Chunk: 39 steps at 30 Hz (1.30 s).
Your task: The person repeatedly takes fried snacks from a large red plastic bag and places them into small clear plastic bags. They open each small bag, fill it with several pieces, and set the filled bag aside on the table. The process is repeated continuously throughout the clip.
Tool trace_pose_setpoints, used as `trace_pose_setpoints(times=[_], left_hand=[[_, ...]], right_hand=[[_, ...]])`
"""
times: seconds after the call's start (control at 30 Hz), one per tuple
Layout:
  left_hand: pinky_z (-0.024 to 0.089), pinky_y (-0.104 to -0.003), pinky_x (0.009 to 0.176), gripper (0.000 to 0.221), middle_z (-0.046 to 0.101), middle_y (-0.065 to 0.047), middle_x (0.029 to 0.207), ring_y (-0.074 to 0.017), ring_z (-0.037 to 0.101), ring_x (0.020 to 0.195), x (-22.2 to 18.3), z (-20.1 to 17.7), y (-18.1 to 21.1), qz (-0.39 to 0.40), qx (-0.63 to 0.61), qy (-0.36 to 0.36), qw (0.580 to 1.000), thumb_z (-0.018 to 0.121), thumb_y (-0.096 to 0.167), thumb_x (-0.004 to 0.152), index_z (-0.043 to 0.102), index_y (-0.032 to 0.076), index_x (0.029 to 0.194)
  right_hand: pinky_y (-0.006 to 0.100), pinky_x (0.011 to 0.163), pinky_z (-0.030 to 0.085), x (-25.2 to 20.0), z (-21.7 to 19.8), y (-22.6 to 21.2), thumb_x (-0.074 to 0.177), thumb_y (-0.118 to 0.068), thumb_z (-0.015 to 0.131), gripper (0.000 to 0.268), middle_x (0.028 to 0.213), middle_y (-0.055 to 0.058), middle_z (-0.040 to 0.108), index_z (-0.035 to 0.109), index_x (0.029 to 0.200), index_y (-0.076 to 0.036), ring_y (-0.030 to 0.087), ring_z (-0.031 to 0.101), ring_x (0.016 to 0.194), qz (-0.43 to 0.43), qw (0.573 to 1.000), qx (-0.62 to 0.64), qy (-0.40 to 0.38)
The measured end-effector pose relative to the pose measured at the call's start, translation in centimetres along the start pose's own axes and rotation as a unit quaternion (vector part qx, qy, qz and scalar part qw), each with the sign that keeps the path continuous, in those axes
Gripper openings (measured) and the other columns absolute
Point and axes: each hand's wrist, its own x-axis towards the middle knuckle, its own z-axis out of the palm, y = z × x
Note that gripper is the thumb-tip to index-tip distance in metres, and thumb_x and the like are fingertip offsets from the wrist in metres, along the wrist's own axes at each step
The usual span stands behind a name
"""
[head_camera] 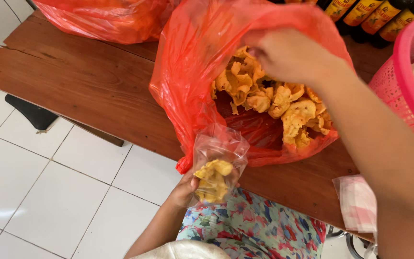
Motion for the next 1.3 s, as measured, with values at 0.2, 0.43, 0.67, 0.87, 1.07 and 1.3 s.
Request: trace_pose_setpoints(times=[0.2, 0.43, 0.67, 0.87, 1.07, 1.3], left_hand=[[0.046, -0.043, 0.109, 0.102, 0.053, -0.015, 0.142, -0.0272, 0.057, 0.128, 1.4, 3.1, 0.1, -0.008, 0.035, 0.015, 0.999, 0.076, 0.056, 0.088, 0.030, 0.001, 0.161], [0.048, -0.047, 0.109, 0.097, 0.054, -0.019, 0.140, -0.0312, 0.061, 0.123, 1.5, 5.6, 1.6, 0.009, 0.044, -0.031, 0.999, 0.073, 0.058, 0.093, 0.031, 0.001, 0.159], [0.049, -0.045, 0.106, 0.102, 0.050, -0.014, 0.144, -0.0307, 0.059, 0.125, 2.0, 3.0, -0.2, -0.024, -0.009, 0.015, 1.000, 0.073, 0.059, 0.087, 0.026, 0.005, 0.160], [0.047, -0.041, 0.110, 0.104, 0.049, -0.013, 0.148, -0.0252, 0.053, 0.133, 1.9, 1.7, -0.9, -0.008, 0.017, 0.034, 0.999, 0.072, 0.058, 0.088, 0.025, 0.001, 0.162], [0.046, -0.042, 0.109, 0.096, 0.052, -0.014, 0.146, -0.0266, 0.054, 0.132, 1.9, 2.5, -0.4, -0.005, 0.028, 0.053, 0.998, 0.071, 0.053, 0.091, 0.029, -0.001, 0.159], [0.044, -0.042, 0.115, 0.087, 0.053, -0.016, 0.147, -0.0284, 0.054, 0.136, 2.5, 3.2, 0.3, 0.009, 0.083, 0.041, 0.996, 0.067, 0.051, 0.095, 0.032, 0.001, 0.157]], right_hand=[[0.044, 0.087, 0.055, 5.2, 9.9, 4.8, 0.096, -0.019, 0.058, 0.024, 0.113, 0.011, 0.073, 0.069, 0.116, -0.013, 0.031, 0.070, 0.101, 0.048, 0.995, 0.034, 0.083], [0.046, 0.095, 0.048, 7.2, 12.5, 9.7, 0.097, -0.023, 0.063, 0.035, 0.123, 0.018, 0.069, 0.065, 0.128, -0.007, 0.037, 0.063, 0.114, -0.004, 0.989, 0.007, 0.150], [0.046, 0.093, 0.050, 1.9, 7.4, 14.0, 0.096, -0.026, 0.061, 0.036, 0.119, 0.017, 0.071, 0.067, 0.127, -0.008, 0.037, 0.065, 0.110, 0.106, 0.991, 0.037, 0.071], [0.045, 0.092, 0.051, -1.8, 5.0, 11.8, 0.096, -0.028, 0.060, 0.036, 0.115, 0.017, 0.072, 0.068, 0.125, -0.008, 0.036, 0.066, 0.107, 0.181, 0.982, 0.015, -0.052], [0.045, 0.090, 0.052, -6.9, 1.8, 6.0, 0.095, -0.031, 0.059, 0.037, 0.112, 0.017, 0.073, 0.069, 0.124, -0.009, 0.035, 0.068, 0.103, 0.218, 0.969, -0.007, -0.118], [0.046, 0.086, 0.053, -10.3, -0.9, 3.8, 0.095, -0.019, 0.061, 0.026, 0.103, 0.021, 0.073, 0.070, 0.115, -0.004, 0.038, 0.069, 0.098, 0.165, 0.980, -0.040, -0.105]])
